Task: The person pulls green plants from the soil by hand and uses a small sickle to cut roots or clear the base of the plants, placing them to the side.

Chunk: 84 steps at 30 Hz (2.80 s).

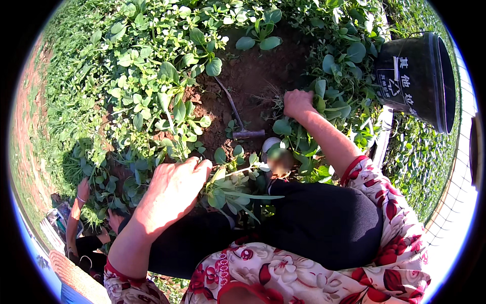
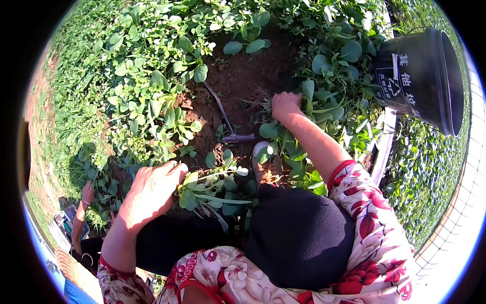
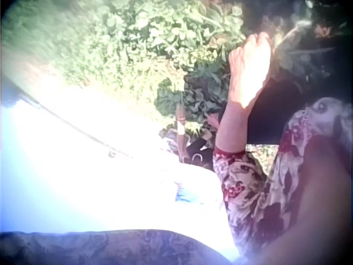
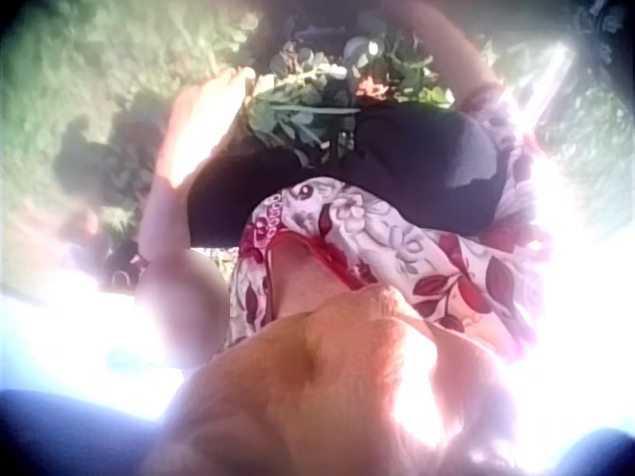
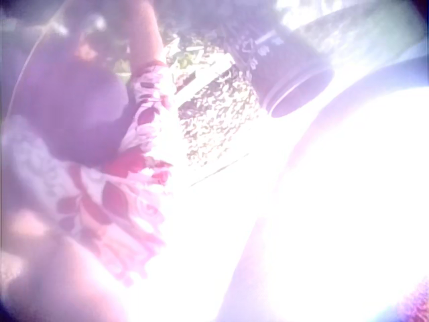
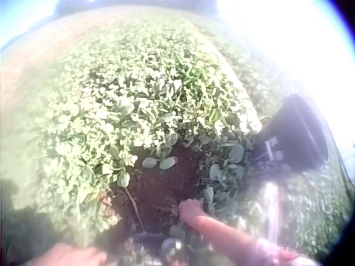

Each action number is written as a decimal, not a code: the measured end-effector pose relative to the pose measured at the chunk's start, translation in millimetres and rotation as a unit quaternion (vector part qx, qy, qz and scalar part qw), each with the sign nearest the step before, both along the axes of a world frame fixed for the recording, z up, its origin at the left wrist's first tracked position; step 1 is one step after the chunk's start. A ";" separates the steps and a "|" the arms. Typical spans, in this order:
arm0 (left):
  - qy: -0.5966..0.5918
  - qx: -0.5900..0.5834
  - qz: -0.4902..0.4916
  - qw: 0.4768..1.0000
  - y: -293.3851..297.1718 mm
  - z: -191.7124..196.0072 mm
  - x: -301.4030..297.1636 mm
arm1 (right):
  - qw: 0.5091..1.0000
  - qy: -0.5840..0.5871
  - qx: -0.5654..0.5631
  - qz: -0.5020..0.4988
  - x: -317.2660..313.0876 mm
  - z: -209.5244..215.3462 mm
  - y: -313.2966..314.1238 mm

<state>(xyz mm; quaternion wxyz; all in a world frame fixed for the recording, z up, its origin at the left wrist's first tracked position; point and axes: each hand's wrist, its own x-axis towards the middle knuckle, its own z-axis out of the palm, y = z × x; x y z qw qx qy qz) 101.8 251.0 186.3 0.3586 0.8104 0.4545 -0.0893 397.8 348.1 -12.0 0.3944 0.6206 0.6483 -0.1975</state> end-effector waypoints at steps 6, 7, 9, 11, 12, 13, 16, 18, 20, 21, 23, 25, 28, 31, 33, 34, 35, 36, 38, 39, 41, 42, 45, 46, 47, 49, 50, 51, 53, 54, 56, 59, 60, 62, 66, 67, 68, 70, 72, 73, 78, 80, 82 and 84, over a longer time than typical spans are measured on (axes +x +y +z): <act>0.001 0.000 -0.006 1.000 1.8 -3.0 0.2 | 0.999 0.025 0.016 0.045 6.0 -6.3 3.4; 0.005 0.000 -0.006 1.000 0.9 -3.3 0.2 | 0.998 0.032 0.009 0.051 7.6 -6.5 2.9; 0.012 -0.002 -0.007 1.000 0.5 -3.2 0.3 | 0.997 0.074 -0.011 0.014 15.9 -7.6 2.6; 0.009 -0.009 -0.010 1.000 1.3 -2.2 0.2 | 0.994 0.106 -0.032 -0.019 17.1 -5.7 0.8; 0.008 -0.013 -0.011 1.000 1.5 -2.4 0.0 | 0.991 0.119 -0.044 -0.032 16.5 -4.3 -1.9; 0.008 -0.016 -0.011 1.000 1.9 -3.3 0.3 | 0.989 0.129 -0.054 -0.047 17.6 -1.0 -3.7; 0.009 -0.017 -0.013 1.000 2.7 -4.6 1.1 | 0.955 0.253 -0.006 -0.152 38.9 -2.8 8.6; 0.010 -0.006 -0.018 1.000 2.9 -3.3 1.8 | 0.927 0.304 0.016 -0.217 45.5 -13.9 9.3; 0.013 -0.008 -0.016 1.000 2.4 -4.6 1.6 | 0.861 0.387 0.022 -0.331 51.0 -27.6 5.0; 0.014 -0.009 -0.015 1.000 2.2 -5.1 1.4 | 0.843 0.397 0.019 -0.362 57.8 -31.9 7.4; 0.013 -0.009 -0.008 1.000 1.9 -7.3 0.1 | 0.811 0.484 -0.016 -0.327 50.9 -2.8 30.2; 0.014 -0.015 -0.010 1.000 5.2 -4.8 -0.1 | 0.763 0.535 0.032 -0.361 48.9 20.2 42.2; 0.008 -0.002 -0.008 1.000 3.2 -8.6 -0.9 | 0.667 0.567 -0.020 -0.483 32.9 50.7 61.3; 0.029 -0.024 -0.012 0.999 5.4 -6.8 2.1 | 0.771 0.540 -0.034 -0.336 19.6 44.9 63.2; 0.025 -0.022 -0.016 0.999 6.8 -6.7 2.8 | 0.878 0.401 -0.020 -0.261 -2.2 40.3 53.7; 0.022 -0.021 -0.018 0.999 7.5 -7.5 3.4 | 0.936 0.313 0.015 -0.161 -6.6 34.0 48.8; 0.019 -0.017 -0.019 1.000 6.8 -9.5 3.0 | 0.946 0.288 0.034 -0.144 -8.3 30.8 43.5; 0.016 -0.012 -0.021 1.000 4.9 -12.4 1.7 | 0.955 0.263 0.053 -0.126 -8.8 28.3 37.2; 0.022 -0.011 -0.025 0.999 6.6 -10.8 1.3 | 0.965 0.247 0.058 -0.071 -9.4 24.9 31.1; 0.029 -0.020 -0.030 0.999 8.1 -9.8 2.4 | 0.971 0.228 0.057 -0.044 -7.7 17.2 30.5; 0.037 -0.019 -0.033 0.999 6.1 -9.8 3.0 | 0.979 0.198 0.058 -0.002 -6.6 13.9 35.8; 0.036 -0.023 -0.035 0.998 7.6 -9.6 3.9 | 0.977 0.183 0.099 0.040 -3.7 14.1 41.7; 0.024 -0.020 -0.051 0.998 10.8 -5.4 6.4 | 0.959 0.133 0.199 0.151 24.6 -1.7 67.5; 0.019 -0.008 -0.049 0.999 10.3 -7.1 6.2 | 0.961 0.101 0.215 0.139 35.7 -6.6 72.5; 0.017 0.002 -0.045 0.999 8.0 -9.9 5.3 | 0.962 0.072 0.230 0.129 41.9 -10.1 76.8; 0.016 0.005 -0.039 0.999 6.7 -11.2 4.6 | 0.966 0.028 0.239 0.096 50.1 -13.5 81.1; 0.020 0.003 -0.040 0.999 7.1 -11.0 4.3 | 0.965 0.026 0.251 0.078 50.7 -14.6 81.4; 0.022 0.001 -0.043 0.999 7.9 -10.9 4.2 | 0.963 0.023 0.262 0.059 52.2 -15.3 80.3; 0.026 -0.007 -0.049 0.998 10.0 -9.6 5.3 | 0.971 0.041 0.234 0.039 53.7 -11.6 81.7; 0.028 -0.008 -0.047 0.998 9.9 -9.8 6.5 | 0.978 0.062 0.195 0.038 55.4 -9.1 84.0; 0.034 -0.010 -0.045 0.998 7.9 -9.5 7.3 | 0.984 0.081 0.157 0.020 55.9 -7.4 82.9; 0.027 -0.012 -0.049 0.998 6.7 -10.0 7.6 | 0.986 0.073 0.145 -0.042 56.8 -13.6 69.1; 0.021 -0.009 -0.047 0.999 7.0 -9.9 8.0 | 0.984 0.052 0.162 -0.049 58.2 -15.4 65.6; 0.037 -0.016 -0.049 0.998 7.8 -7.3 8.1 | 0.980 0.017 0.191 -0.058 46.1 -15.3 55.0; 0.028 -0.010 -0.044 0.999 6.0 -5.7 7.0 | 0.985 0.048 0.159 -0.050 55.3 -16.6 62.4; 0.020 0.000 -0.035 0.999 3.3 -6.4 5.5 | 0.985 0.059 0.158 -0.048 56.0 -16.0 64.6; 0.013 0.010 -0.025 1.000 0.2 -7.8 3.7 | 0.984 0.070 0.156 -0.046 56.7 -15.5 66.9; 0.009 0.019 -0.017 1.000 -2.1 -8.1 1.6 | 0.981 0.097 0.163 -0.038 63.2 -18.1 72.1; 0.013 0.017 -0.025 0.999 0.3 -8.4 2.8 | 0.975 0.125 0.180 -0.028 82.2 -26.4 77.1; 0.018 0.009 -0.024 1.000 1.6 -7.4 3.1 | 0.973 0.137 0.184 -0.030 83.7 -24.9 80.9; 0.026 -0.020 -0.019 0.999 11.2 1.5 6.4 | 0.947 0.237 0.115 -0.185 88.7 -9.2 84.9; -0.011 0.003 0.026 1.000 4.7 -7.2 0.0 | 0.909 0.311 0.083 -0.265 77.8 11.7 80.7; -0.050 -0.026 0.084 0.995 3.3 -10.7 -0.5 | 0.867 0.381 0.100 -0.306 74.5 24.3 77.0; -0.089 -0.123 0.159 0.976 17.8 -15.6 3.5 | 0.825 0.500 0.051 -0.259 78.7 35.1 83.7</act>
